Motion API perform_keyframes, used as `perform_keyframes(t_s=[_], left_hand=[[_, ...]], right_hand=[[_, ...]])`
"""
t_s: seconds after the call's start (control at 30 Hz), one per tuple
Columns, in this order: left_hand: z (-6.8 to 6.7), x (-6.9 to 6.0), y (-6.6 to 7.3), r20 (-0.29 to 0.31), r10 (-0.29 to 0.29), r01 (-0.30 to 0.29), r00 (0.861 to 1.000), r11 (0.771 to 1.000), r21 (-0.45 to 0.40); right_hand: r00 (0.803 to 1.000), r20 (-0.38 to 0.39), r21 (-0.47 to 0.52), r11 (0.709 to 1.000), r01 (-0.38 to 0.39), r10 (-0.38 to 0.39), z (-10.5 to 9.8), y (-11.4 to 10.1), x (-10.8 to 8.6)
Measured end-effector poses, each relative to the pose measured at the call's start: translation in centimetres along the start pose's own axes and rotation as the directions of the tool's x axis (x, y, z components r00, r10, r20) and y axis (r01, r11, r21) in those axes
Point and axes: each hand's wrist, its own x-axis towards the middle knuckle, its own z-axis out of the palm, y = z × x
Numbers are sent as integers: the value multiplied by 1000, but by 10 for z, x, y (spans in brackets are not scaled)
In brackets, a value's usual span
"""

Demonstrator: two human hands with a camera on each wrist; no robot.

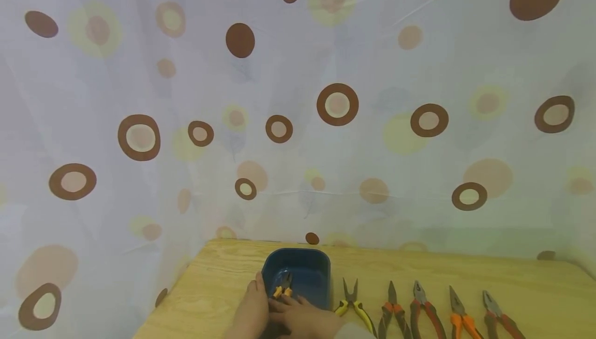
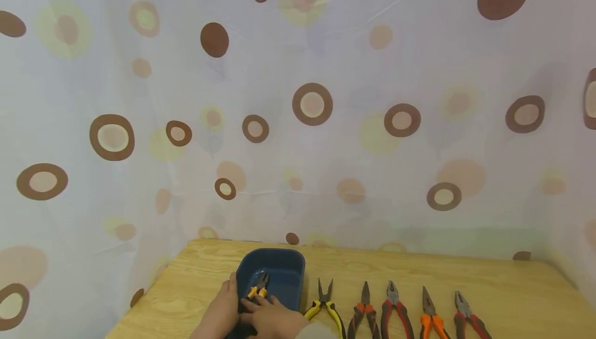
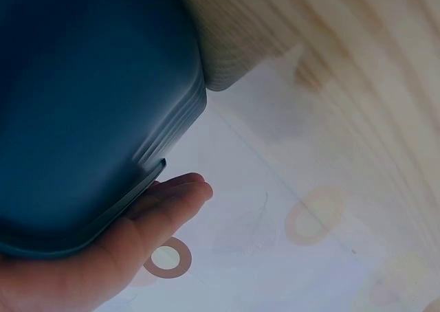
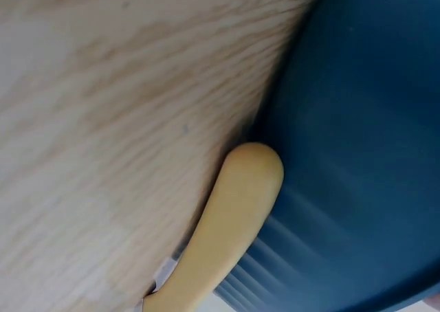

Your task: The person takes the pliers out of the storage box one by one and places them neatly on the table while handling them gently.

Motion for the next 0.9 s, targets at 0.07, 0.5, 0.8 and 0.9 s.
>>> perform_keyframes(t_s=[0.07,0.5,0.8,0.9], left_hand=[[0,0,0,-2,-3,3,1000,1000,-9],[-3,-1,1,-47,6,-6,999,1000,-8],[-2,0,-1,-2,17,-17,1000,1000,9],[-1,0,-2,-7,21,-21,1000,1000,8]], right_hand=[[1000,1,7,1000,-11,11,-3,-4,-3],[990,-137,-22,1000,-20,17,0,-2,-1],[951,-244,-9,980,-198,190,1,-6,4],[933,-277,-12,970,-244,232,3,-8,5]])
